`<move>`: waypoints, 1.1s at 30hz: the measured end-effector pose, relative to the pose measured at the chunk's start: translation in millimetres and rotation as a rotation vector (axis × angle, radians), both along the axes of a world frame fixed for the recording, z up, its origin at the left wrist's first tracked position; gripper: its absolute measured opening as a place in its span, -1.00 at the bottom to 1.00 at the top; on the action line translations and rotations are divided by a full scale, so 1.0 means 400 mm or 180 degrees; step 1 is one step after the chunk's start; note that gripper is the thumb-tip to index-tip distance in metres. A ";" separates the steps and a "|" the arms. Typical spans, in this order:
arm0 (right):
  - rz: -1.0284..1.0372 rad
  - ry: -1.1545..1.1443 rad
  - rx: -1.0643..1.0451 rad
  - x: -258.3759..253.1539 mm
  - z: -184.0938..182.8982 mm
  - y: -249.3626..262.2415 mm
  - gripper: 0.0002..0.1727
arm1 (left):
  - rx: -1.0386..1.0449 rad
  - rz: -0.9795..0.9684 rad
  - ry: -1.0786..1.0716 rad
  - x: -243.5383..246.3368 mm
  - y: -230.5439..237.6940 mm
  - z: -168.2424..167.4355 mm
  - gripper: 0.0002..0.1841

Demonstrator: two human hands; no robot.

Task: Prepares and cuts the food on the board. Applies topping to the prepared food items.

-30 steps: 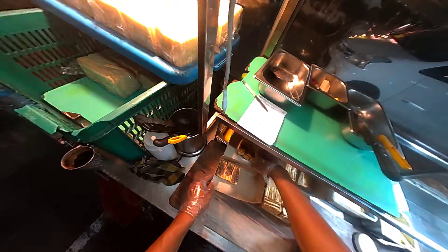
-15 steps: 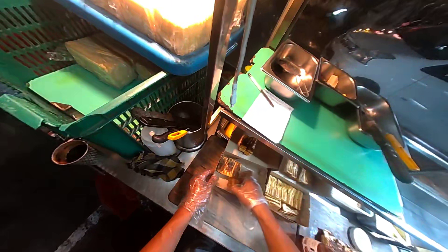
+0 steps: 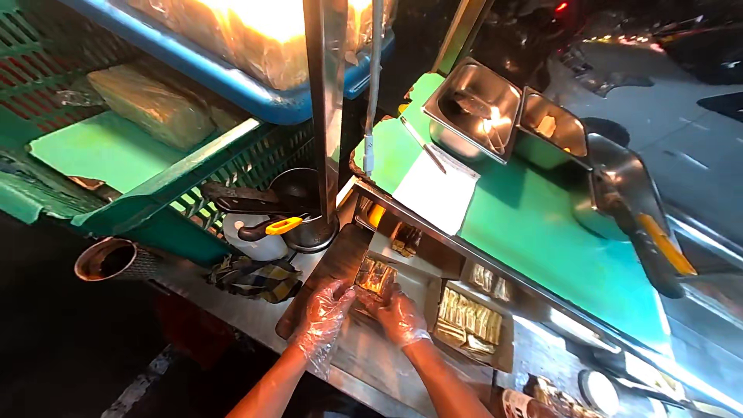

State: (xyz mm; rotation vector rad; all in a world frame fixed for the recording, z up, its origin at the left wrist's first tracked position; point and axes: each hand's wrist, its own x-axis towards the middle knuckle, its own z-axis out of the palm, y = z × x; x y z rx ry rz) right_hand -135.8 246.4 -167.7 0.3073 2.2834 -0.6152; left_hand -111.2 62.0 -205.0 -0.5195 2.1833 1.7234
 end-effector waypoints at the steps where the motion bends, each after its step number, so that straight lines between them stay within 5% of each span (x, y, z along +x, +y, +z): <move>1: 0.0027 0.0017 0.0093 0.008 -0.001 0.006 -0.25 | 0.0001 0.0011 0.0000 -0.001 0.000 0.001 -0.60; 9: 0.0025 0.0155 -0.0167 -0.002 0.017 0.019 -0.26 | 0.0008 0.0075 0.0097 0.017 0.005 0.001 -0.59; 12: -0.0174 0.1271 -0.0301 -0.012 0.050 0.090 -0.52 | 0.0239 0.0216 0.0059 0.028 0.004 0.011 -0.60; 14: 0.0078 0.1681 -0.0155 -0.081 0.071 0.131 -0.48 | 0.0341 0.0227 0.0129 0.040 0.003 0.002 -0.57; 18: 0.1234 0.1014 0.0283 -0.243 0.034 0.134 -0.24 | 0.0157 0.0108 0.0279 0.051 -0.001 -0.013 -0.56; 20: 0.1385 0.0885 0.0410 -0.253 0.016 0.131 -0.31 | 0.0143 0.0113 0.0289 0.050 0.002 -0.010 -0.57; 22: 0.1314 0.0350 0.0530 -0.248 0.112 0.089 -0.44 | 0.0191 0.0163 0.0261 0.048 0.001 -0.010 -0.58; 26: 0.1754 0.1231 -0.0283 -0.213 0.038 0.030 -0.42 | 0.0339 0.0274 0.0248 0.061 -0.001 -0.025 -0.59; 33: 0.1972 0.0798 -0.0301 -0.149 -0.023 -0.036 -0.37 | 0.0411 0.0337 0.0190 0.065 0.003 -0.024 -0.59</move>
